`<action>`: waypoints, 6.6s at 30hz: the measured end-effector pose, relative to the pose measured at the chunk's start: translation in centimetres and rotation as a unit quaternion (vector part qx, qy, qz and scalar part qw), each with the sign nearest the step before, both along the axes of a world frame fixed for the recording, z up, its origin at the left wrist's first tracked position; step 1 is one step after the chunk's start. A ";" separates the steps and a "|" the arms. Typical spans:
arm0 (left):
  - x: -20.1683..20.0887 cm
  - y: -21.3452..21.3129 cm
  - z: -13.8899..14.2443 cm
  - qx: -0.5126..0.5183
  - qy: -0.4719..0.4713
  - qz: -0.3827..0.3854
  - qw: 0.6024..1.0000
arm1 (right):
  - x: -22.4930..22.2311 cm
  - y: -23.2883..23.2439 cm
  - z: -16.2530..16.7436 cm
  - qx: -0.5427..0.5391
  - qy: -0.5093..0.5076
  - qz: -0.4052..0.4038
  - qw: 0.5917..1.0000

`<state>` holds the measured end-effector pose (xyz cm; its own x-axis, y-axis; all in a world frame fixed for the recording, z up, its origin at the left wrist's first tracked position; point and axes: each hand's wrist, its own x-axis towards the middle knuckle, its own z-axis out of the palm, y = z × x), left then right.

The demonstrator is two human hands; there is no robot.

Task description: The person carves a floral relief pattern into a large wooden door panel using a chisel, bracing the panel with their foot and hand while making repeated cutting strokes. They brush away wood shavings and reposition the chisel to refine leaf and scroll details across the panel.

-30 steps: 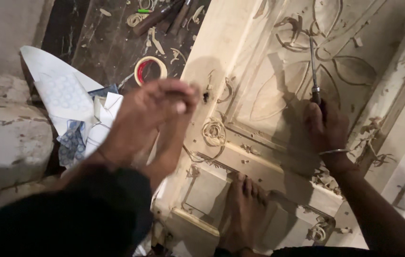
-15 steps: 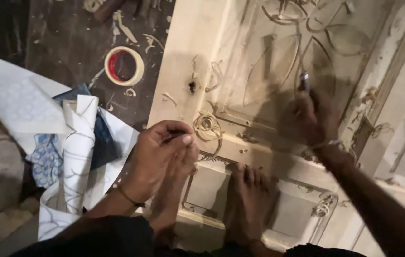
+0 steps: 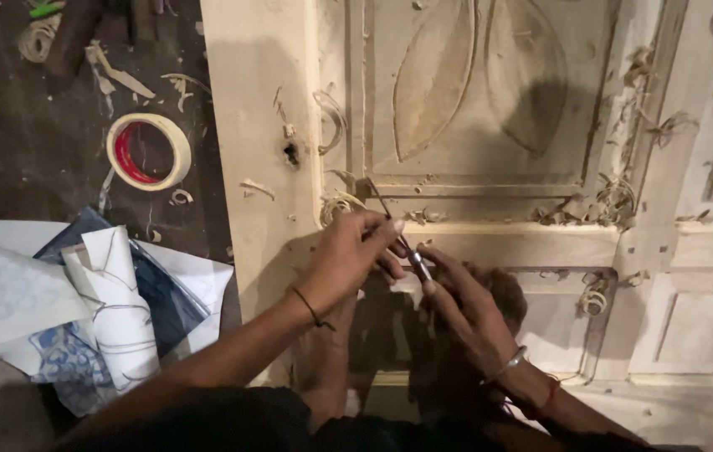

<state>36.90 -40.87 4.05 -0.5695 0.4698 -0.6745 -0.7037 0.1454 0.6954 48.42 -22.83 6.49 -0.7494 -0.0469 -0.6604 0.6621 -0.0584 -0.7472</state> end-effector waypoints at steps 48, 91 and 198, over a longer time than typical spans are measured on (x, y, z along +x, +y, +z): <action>0.9 0.9 -0.9 -0.044 0.027 0.096 0.994 | -0.6 -0.7 -1.1 -0.006 -0.014 -0.012 1.000; -0.4 1.0 -1.7 -0.062 0.051 0.066 0.995 | -1.5 -0.6 -2.2 0.031 0.118 0.002 0.993; -5.2 2.9 -1.0 -0.235 0.241 0.041 0.941 | -6.6 0.8 -2.8 0.045 0.137 0.004 0.990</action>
<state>31.71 -37.96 3.06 -0.8842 0.1250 -0.4502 -0.3450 0.4750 0.8095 41.82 -22.04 3.69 -0.9004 -0.0032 -0.4351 0.4349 0.0209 -0.9002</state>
